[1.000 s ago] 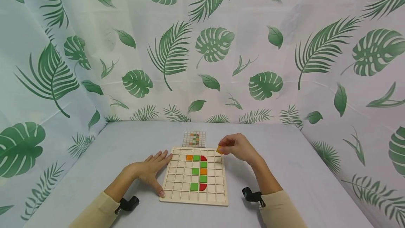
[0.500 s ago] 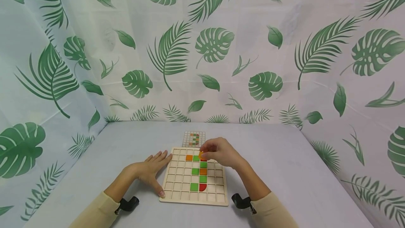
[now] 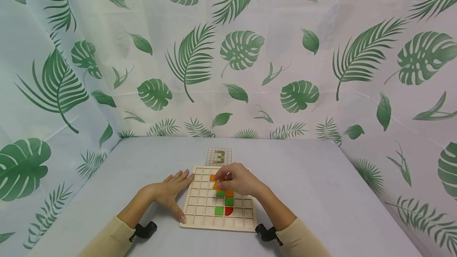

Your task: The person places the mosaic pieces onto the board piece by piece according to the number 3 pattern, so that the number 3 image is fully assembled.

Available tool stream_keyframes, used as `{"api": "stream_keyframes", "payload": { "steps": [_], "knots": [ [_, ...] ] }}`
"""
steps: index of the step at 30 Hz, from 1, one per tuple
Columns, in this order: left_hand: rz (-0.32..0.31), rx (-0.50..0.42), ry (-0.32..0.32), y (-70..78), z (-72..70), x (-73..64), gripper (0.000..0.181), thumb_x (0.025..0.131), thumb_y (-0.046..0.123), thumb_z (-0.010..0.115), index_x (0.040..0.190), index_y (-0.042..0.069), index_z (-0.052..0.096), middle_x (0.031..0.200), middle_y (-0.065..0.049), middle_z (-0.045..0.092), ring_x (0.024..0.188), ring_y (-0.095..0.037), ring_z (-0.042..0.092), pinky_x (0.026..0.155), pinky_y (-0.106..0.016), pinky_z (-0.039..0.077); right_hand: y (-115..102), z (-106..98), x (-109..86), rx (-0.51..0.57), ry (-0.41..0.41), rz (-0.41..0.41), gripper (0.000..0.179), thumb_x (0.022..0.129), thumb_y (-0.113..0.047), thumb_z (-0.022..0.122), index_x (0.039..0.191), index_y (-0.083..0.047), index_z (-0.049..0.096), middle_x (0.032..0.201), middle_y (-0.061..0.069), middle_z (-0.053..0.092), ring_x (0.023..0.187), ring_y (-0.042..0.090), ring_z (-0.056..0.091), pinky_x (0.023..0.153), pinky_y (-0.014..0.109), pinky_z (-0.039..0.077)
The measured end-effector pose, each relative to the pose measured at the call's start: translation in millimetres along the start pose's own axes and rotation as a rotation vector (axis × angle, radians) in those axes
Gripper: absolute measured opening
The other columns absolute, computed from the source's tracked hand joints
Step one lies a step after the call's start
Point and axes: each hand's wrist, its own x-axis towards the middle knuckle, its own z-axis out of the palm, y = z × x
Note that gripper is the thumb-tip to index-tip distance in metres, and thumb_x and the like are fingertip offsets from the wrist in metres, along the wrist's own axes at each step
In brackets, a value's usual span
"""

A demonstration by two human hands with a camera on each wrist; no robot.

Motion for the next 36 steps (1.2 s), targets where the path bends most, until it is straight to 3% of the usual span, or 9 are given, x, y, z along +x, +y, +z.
{"api": "stream_keyframes", "payload": {
  "steps": [4,15,26,36],
  "knots": [
    [0.006,-0.003,-0.001,-0.5,-0.3,-0.4,0.145,0.061,0.073,0.089,0.169,0.017,0.01,0.176,-0.015,0.004,0.163,-0.038,0.003,0.131,-0.058,0.01,-2.4,9.2,2.9,-0.044,-0.046,-0.016,0.012,0.094,-0.012,0.077,0.105,-0.007,0.078,0.096,0.001,0.075,0.081,0.014,0.066,0.071,0.023,0.057],
    [0.014,-0.006,-0.005,-3.0,-0.6,0.0,0.145,0.062,0.075,0.088,0.169,0.017,0.009,0.176,-0.014,0.003,0.163,-0.037,0.002,0.131,-0.059,0.009,-7.6,29.1,5.1,-0.078,-0.155,0.003,0.008,0.092,-0.005,0.078,0.098,-0.011,0.078,0.093,0.0,0.077,0.079,0.011,0.07,0.068,0.022,0.059],
    [0.004,-0.001,-0.004,-2.2,0.4,0.3,0.144,0.062,0.074,0.088,0.169,0.017,0.01,0.176,-0.015,0.004,0.163,-0.037,0.003,0.131,-0.058,0.01,-13.0,39.3,5.1,-0.156,-0.17,-0.02,0.011,0.089,-0.004,0.081,0.092,-0.013,0.078,0.088,-0.003,0.076,0.074,0.0,0.064,0.069,0.02,0.057],
    [0.014,0.0,-0.003,-3.8,0.9,1.9,0.145,0.063,0.075,0.087,0.169,0.017,0.008,0.176,-0.014,0.003,0.163,-0.037,0.002,0.131,-0.058,0.01,-14.7,43.4,6.3,-0.211,-0.177,0.0,0.011,0.088,-0.008,0.083,0.085,-0.016,0.075,0.079,-0.009,0.072,0.067,-0.001,0.058,0.064,0.018,0.054]
  ]
}}
